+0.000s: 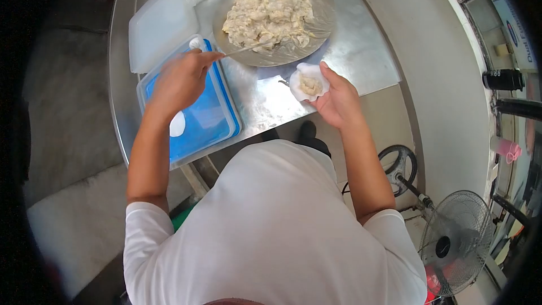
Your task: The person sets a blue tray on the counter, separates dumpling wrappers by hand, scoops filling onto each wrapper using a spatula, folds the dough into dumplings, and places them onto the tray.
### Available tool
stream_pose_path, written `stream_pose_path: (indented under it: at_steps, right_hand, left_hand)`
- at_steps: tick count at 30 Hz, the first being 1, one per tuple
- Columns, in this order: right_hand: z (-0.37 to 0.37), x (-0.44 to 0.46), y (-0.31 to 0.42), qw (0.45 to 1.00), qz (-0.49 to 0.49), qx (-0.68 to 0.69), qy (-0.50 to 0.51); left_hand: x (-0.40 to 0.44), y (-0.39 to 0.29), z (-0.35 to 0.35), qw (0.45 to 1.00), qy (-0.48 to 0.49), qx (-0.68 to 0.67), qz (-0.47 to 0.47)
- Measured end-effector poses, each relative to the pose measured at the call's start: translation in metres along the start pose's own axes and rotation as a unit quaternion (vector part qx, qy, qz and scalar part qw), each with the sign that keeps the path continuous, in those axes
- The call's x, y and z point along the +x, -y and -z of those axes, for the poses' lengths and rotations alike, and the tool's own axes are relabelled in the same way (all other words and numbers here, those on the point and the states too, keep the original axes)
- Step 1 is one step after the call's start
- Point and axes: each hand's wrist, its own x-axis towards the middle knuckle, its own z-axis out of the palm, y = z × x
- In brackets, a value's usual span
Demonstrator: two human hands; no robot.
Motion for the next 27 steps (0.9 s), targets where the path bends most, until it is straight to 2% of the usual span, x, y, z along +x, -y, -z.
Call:
stream_pose_path:
  at_steps: [2, 4, 8, 10, 12, 14, 15, 17, 18, 20, 22, 25, 27]
  right_hand:
    - [-0.001, 0.002, -0.001, 1.000, -0.002, 0.006, 0.004]
    - [-0.001, 0.001, -0.001, 1.000, 0.002, -0.019, -0.014]
    - [0.001, 0.003, -0.004, 1.000, -0.009, -0.028, 0.003]
    - [-0.006, 0.003, -0.005, 0.999, -0.009, -0.029, -0.029]
    - [-0.001, 0.004, -0.005, 0.999, -0.003, -0.036, -0.021]
    - [0.002, 0.004, -0.006, 0.999, 0.000, -0.045, -0.013]
    - [0.003, 0.006, -0.006, 0.999, -0.002, -0.042, -0.013]
    - [0.003, 0.007, -0.007, 0.999, -0.005, -0.039, -0.014]
    - [0.003, 0.008, -0.008, 0.999, -0.002, -0.036, -0.014]
    - [-0.001, 0.008, -0.011, 0.999, -0.006, -0.034, -0.008]
    - [-0.008, 0.010, -0.011, 0.999, 0.006, -0.019, -0.029]
    - [-0.006, 0.010, -0.009, 0.999, 0.009, -0.037, -0.026]
    - [-0.006, 0.010, -0.011, 0.999, 0.004, -0.041, -0.027]
  left_hand:
    - [0.006, 0.015, -0.010, 0.995, 0.038, 0.087, -0.013]
    - [0.002, 0.008, -0.005, 0.994, 0.050, 0.098, -0.021]
    - [0.002, -0.002, 0.009, 0.996, 0.037, 0.075, 0.019]
    - [0.003, 0.000, 0.000, 0.993, 0.056, 0.081, -0.062]
    - [-0.002, -0.006, 0.003, 0.994, 0.069, 0.080, -0.038]
    - [-0.006, -0.005, 0.007, 1.000, 0.004, 0.024, -0.004]
    - [-0.007, -0.006, 0.012, 1.000, 0.004, 0.025, -0.004]
    - [-0.008, -0.008, 0.021, 0.996, 0.075, 0.044, 0.015]
    - [-0.006, -0.005, 0.013, 0.996, 0.073, 0.044, 0.019]
    - [0.002, 0.007, -0.009, 0.996, 0.035, 0.078, 0.012]
    - [0.007, 0.009, 0.003, 0.996, 0.044, 0.079, 0.019]
    - [0.002, 0.011, 0.005, 0.999, 0.000, 0.014, 0.051]
    - [0.001, 0.015, 0.006, 0.993, 0.047, 0.087, 0.061]
